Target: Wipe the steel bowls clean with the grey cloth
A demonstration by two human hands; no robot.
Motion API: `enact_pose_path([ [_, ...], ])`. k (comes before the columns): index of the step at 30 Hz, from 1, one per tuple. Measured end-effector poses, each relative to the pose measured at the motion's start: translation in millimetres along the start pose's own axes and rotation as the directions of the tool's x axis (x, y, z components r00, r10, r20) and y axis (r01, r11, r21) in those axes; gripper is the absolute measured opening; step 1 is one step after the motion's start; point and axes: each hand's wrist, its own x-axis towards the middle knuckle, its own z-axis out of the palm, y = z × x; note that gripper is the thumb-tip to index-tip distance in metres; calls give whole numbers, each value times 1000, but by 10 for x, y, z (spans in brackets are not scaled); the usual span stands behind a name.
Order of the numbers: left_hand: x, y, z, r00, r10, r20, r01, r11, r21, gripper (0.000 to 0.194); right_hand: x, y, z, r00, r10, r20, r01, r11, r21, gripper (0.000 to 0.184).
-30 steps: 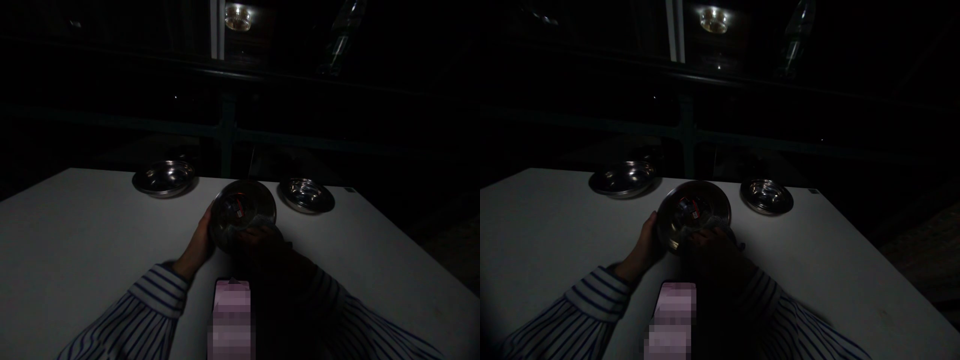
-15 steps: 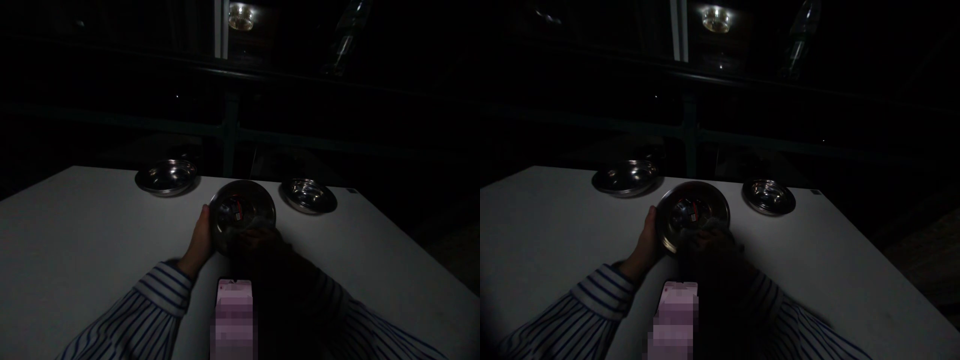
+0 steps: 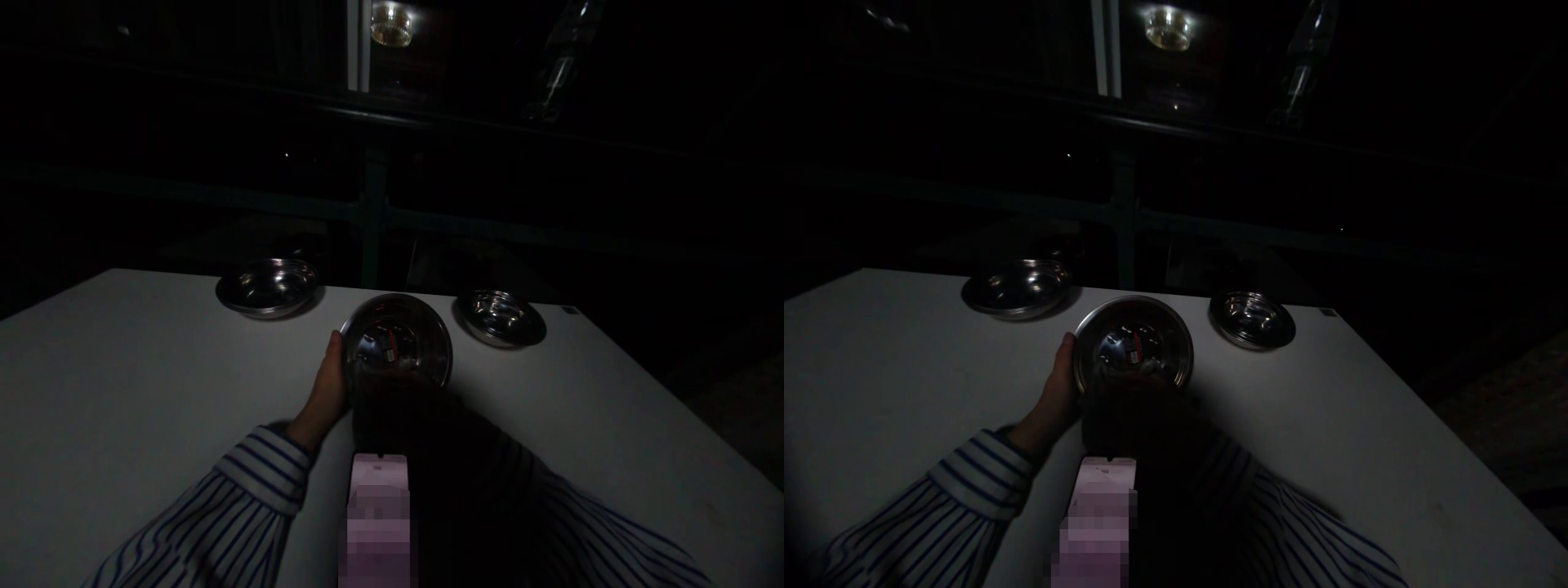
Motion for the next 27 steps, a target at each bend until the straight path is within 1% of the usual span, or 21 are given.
enact_pose_path([
  [2,17,-17,-17,999,14,-40,-13,1000,22,65,-63,35,-92,998,22,55,-24,999,24,31],
  [3,22,-20,-20,999,18,-41,-17,1000,25,64,-93,55,-136,995,40,90,-43,998,34,31],
  [5,27,-17,-18,1000,21,-14,-20,1000,21,62,-134,86,-199,986,75,150,-81,996,40,31],
  [8,25,-2,-6,1000,3,14,-3,1000,9,62,-142,99,-217,975,98,198,-104,994,17,32],
  [11,27,1,-7,1000,-14,6,14,1000,-3,61,-126,96,-188,977,90,193,-92,996,1,32],
  [14,42,-9,-24,1000,-6,-14,6,1000,1,59,-134,113,-188,979,82,184,-84,996,5,31],
  [18,56,-12,-41,999,11,31,-12,999,42,61,-190,165,-245,976,110,190,-111,994,-6,29],
  [20,48,-4,-37,999,11,36,-13,998,56,59,-221,184,-255,974,116,195,-117,993,-6,27],
  [23,27,9,-17,1000,-11,2,11,998,58,57,-234,176,-206,977,108,186,-111,994,3,28],
  [27,19,10,1,999,-10,-37,13,998,68,55,-143,101,-74,991,55,122,-63,996,68,33],
])
